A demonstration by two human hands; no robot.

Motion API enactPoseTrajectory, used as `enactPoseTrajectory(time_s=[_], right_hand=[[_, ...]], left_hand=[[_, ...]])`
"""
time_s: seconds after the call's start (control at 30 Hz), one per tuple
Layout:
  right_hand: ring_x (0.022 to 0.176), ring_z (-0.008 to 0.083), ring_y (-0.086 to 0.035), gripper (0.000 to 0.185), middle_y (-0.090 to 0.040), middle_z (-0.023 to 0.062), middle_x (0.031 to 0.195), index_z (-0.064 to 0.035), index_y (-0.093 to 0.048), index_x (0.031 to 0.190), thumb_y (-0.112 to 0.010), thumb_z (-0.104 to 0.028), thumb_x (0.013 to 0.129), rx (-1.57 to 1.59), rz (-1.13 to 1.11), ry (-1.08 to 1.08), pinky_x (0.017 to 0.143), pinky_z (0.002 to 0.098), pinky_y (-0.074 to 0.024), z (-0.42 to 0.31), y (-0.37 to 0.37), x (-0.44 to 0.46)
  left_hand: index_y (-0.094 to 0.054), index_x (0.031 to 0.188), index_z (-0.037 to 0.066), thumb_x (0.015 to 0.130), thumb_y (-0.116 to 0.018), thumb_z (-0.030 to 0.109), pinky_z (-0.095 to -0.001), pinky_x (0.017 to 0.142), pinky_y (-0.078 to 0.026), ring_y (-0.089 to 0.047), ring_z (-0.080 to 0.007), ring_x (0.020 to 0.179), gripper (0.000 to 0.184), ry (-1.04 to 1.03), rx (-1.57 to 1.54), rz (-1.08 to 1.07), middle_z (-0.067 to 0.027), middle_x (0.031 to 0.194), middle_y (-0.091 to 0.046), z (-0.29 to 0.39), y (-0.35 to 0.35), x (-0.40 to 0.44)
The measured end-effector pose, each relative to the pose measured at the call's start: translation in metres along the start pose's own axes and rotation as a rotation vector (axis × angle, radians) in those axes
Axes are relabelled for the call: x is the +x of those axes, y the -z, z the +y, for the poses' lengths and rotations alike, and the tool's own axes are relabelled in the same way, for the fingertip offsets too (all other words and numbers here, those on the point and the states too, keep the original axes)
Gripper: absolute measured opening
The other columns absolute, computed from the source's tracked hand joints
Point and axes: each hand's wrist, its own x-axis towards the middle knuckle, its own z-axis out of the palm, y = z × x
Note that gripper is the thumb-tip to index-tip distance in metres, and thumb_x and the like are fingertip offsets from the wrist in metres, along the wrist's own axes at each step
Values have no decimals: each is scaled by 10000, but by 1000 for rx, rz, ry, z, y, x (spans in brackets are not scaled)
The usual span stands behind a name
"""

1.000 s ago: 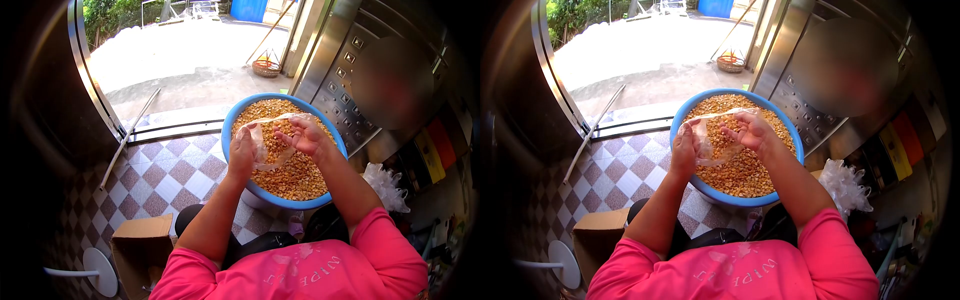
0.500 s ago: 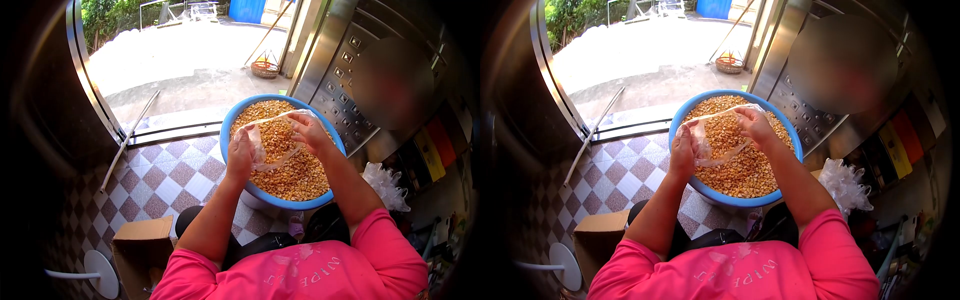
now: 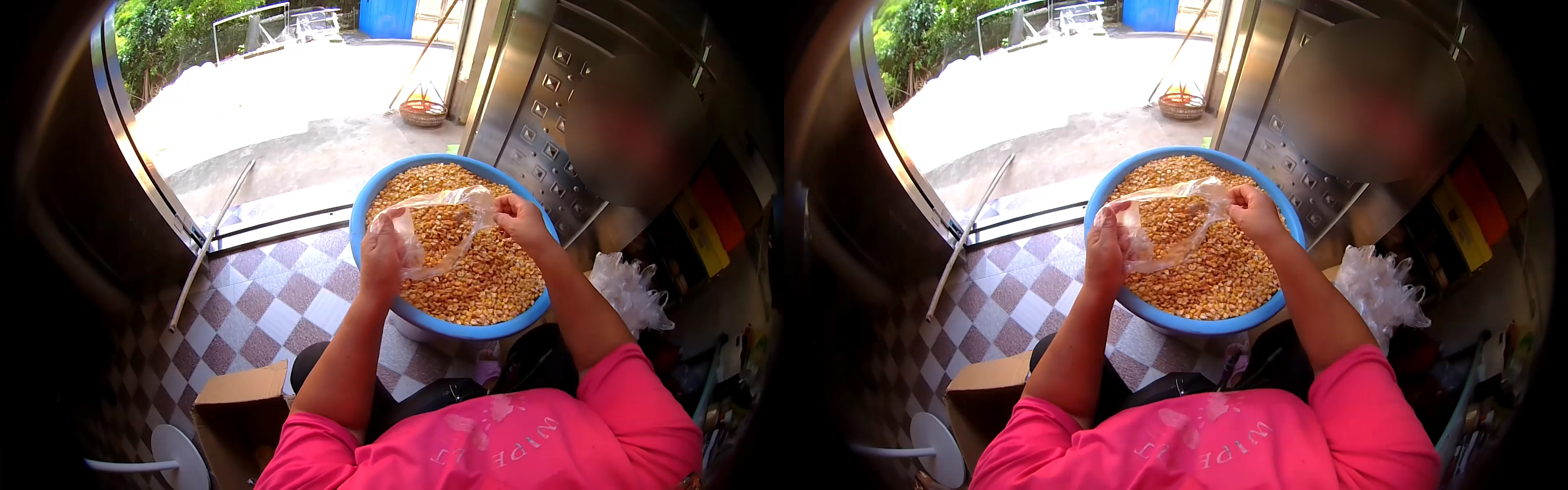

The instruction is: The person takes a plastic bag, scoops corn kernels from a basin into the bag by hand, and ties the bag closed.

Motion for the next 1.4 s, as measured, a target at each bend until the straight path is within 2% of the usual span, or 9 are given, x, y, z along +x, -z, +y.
enactPoseTrajectory(time_s=[0.2,0.37,0.5,0.63,0.8,0.97,1.17,1.37,1.4], right_hand=[[665,93,-551,141,-596,31,821,-42,-556,945,-577,-64,808,-265,83,177,530,228,-449,9,1,6],[573,104,-568,49,-612,45,803,-93,-486,877,-500,-132,901,372,14,-157,471,230,-465,-46,8,-4],[563,125,-579,14,-618,55,773,-104,-475,901,-483,-116,904,669,-52,-93,469,251,-483,-45,22,21],[561,135,-577,42,-611,35,731,-111,-509,913,-533,-108,879,853,-42,-92,504,269,-502,-60,35,45],[798,169,-573,89,-584,31,831,-116,-513,926,-521,-60,858,903,0,-107,756,422,-492,-87,54,57],[840,168,-560,107,-565,34,866,-117,-496,938,-520,-55,854,900,21,-87,769,426,-494,-101,66,51],[787,178,-568,70,-570,35,807,-100,-525,897,-522,-56,844,870,-6,-180,726,423,-510,-93,68,46],[685,196,-578,83,-585,86,749,-72,-511,924,-521,-68,842,897,7,-36,669,406,-532,-137,62,47],[532,154,-504,101,-542,62,678,-79,-503,938,-509,-64,839,837,37,-10,531,334,-493,-142,60,49]], left_hand=[[-540,1084,2,982,-362,270,-203,389,-191,-230,-13,427,337,-59,148,-15,89,520,-271,10,-2,-2],[-572,1029,19,973,-403,260,-198,382,-189,-246,-6,411,300,-98,234,-22,93,497,-295,12,4,3],[-579,977,36,967,-419,278,-197,364,-178,-242,-11,386,290,-90,296,-51,88,470,-296,25,-8,10],[-564,922,41,962,-429,284,-205,342,-260,-266,-29,357,280,-77,320,-27,61,457,-319,51,-30,30],[-555,942,17,955,-443,270,-209,346,-283,-296,-42,355,277,-103,344,-89,40,470,-349,84,-55,51],[-575,906,41,924,-500,246,-222,353,-314,-327,-54,362,219,-93,323,-57,37,490,-377,100,-69,59],[-579,880,22,926,-482,270,-237,370,-386,-387,-75,355,270,-14,542,-58,26,487,-385,91,-52,62],[-555,938,13,940,-452,301,-231,375,-410,-433,-82,390,305,-33,471,-42,11,508,-394,115,-46,74],[-558,943,24,938,-450,314,-248,403,-440,-459,-91,440,309,-31,629,-21,7,520,-397,116,-41,79]])
